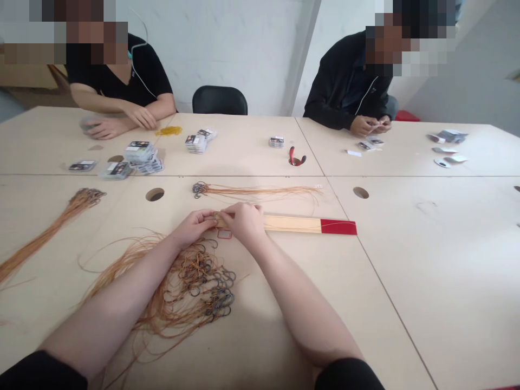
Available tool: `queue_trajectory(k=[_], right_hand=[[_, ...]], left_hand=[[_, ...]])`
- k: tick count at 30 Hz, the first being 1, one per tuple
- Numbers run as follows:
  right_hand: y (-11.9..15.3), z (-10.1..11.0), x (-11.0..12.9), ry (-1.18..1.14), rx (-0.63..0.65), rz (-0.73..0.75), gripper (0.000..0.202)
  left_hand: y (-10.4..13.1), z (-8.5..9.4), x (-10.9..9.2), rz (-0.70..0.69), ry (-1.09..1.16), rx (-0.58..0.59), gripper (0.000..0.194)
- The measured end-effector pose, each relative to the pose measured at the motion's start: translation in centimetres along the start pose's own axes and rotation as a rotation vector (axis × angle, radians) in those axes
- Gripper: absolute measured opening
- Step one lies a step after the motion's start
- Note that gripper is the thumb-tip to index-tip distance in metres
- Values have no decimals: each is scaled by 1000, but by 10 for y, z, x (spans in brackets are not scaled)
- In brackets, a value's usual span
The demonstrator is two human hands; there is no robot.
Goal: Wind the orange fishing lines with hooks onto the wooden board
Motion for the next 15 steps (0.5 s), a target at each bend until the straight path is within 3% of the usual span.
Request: queue_trajectory(k=[4, 8, 15], right_hand=[[-7, 3, -6, -76, 58, -101, 23], [-3, 1, -5, -73, 141, -69, 33], [-1, 2, -3, -88, 135, -63, 36]], left_hand=[[0, 2, 2, 3, -26, -13, 27], [0, -1, 3, 11, 15, 22, 26], [1, -1, 1, 11, 1, 11, 26]])
Point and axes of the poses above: each hand's wrist, its own y-axis away from the middle knuckle, its own z-axis out of the back of the hand, x = y × z, the point moved 6 cm from there along -y, towards the middle knuckle, and after that the axes turned 1 degree about -y, right-handed, at the moved point
